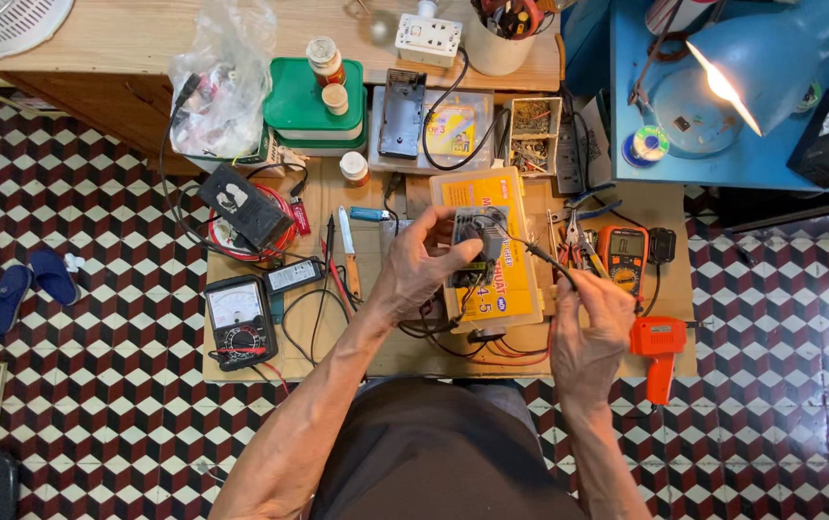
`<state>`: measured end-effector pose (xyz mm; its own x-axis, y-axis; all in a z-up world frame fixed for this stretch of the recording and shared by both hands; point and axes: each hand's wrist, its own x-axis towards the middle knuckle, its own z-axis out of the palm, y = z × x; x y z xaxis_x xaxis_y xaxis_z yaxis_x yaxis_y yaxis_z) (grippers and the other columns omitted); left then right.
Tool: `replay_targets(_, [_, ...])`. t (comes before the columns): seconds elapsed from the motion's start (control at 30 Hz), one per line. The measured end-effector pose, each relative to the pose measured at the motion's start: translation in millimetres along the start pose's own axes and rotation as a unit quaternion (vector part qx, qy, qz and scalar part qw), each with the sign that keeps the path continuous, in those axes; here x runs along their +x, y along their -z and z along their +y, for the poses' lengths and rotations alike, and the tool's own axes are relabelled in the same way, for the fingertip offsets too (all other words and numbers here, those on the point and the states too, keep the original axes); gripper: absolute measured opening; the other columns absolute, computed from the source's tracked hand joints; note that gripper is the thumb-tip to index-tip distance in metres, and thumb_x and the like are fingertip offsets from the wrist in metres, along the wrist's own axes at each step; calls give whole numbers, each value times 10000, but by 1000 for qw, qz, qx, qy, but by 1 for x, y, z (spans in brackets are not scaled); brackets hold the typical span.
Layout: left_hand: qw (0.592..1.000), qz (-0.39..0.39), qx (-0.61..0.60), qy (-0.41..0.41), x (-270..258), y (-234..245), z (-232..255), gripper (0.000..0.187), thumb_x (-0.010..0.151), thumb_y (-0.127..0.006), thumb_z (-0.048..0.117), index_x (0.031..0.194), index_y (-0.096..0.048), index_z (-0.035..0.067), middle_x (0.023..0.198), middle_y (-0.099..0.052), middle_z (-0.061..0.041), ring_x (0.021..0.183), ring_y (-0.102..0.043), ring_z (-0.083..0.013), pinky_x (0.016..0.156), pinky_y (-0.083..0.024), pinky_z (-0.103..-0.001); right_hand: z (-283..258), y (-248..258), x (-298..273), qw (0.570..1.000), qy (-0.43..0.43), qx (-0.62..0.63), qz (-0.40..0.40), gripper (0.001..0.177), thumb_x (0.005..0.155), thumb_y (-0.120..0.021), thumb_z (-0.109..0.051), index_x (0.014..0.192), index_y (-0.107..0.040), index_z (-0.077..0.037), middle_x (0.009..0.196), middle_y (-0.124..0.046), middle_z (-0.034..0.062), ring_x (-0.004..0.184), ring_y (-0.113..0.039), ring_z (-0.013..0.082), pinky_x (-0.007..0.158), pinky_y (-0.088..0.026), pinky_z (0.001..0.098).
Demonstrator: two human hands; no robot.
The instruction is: The person handles a small circuit board, flips it over, and uses a heat gun to apply heat to specific areas. They then use pliers to adjust components on the board. The work is performed on a cluttered workbench with various tools and parts visible.
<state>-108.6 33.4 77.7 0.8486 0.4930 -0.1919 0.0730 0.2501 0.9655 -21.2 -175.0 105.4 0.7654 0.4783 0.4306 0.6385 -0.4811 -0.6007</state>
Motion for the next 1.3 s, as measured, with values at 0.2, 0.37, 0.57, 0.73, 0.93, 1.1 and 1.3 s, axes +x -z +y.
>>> replay_targets(0.2, [997,-38,-11,61,20,5,-20,627,870,-706,383,1349,-634,-14,1122,-739,-88,1013,-675,-118,918,-529,-267,31,7,56,991,100,-88,-14,192,1036,-684,-51,1222,-736,-44,1186,-702,81,1160,-603,268,1031,-450,394])
replay_targets(0.37, [985,-79,-26,149,26,10,-21,651,886,-642,427,1347,-620,-32,1117,-756,-84,992,-685,-113,913,-514,-247,81,-27,86,985,109,-109,-77,219,983,-703,-74,1196,-752,-70,1144,-712,106,1075,-618,299,922,-487,407])
replay_targets(0.57, [972,-101,-70,200,36,8,-13,653,908,-637,413,1350,-651,-67,1104,-736,-123,931,-656,-162,839,-519,-295,131,-78,70,979,20,-73,-188,228,972,-653,-103,1168,-767,-76,960,-691,160,918,-649,327,822,-535,421])
replay_targets(0.73, [978,-81,54,184,49,1,-9,659,883,-640,418,1395,-617,3,1134,-751,-89,1007,-687,-115,905,-498,-247,143,-92,57,966,-118,80,-216,286,999,-554,-163,1188,-728,-38,1041,-720,179,893,-695,293,814,-544,380])
replay_targets(0.93, [979,-83,62,177,64,-6,-11,640,863,-679,392,1349,-595,-16,1027,-785,-140,965,-714,-142,872,-524,-273,124,-75,53,922,-262,100,-267,415,951,-626,-274,1299,-669,-53,1044,-745,144,851,-683,183,767,-535,330])
replay_targets(1.1, [980,-75,57,173,65,-7,-11,625,867,-683,389,1338,-590,-11,989,-789,-129,952,-721,-138,868,-523,-261,87,-43,33,916,-326,177,-155,348,991,-660,-216,1264,-679,-1,1039,-751,106,888,-671,150,781,-532,282])
replay_targets(1.3, [983,-73,44,164,59,-16,-5,587,902,-683,370,1338,-607,-16,985,-790,-130,946,-705,-113,865,-516,-239,48,-49,16,754,-457,459,-111,334,976,-649,-160,1235,-631,50,1094,-732,130,963,-712,162,840,-573,280])
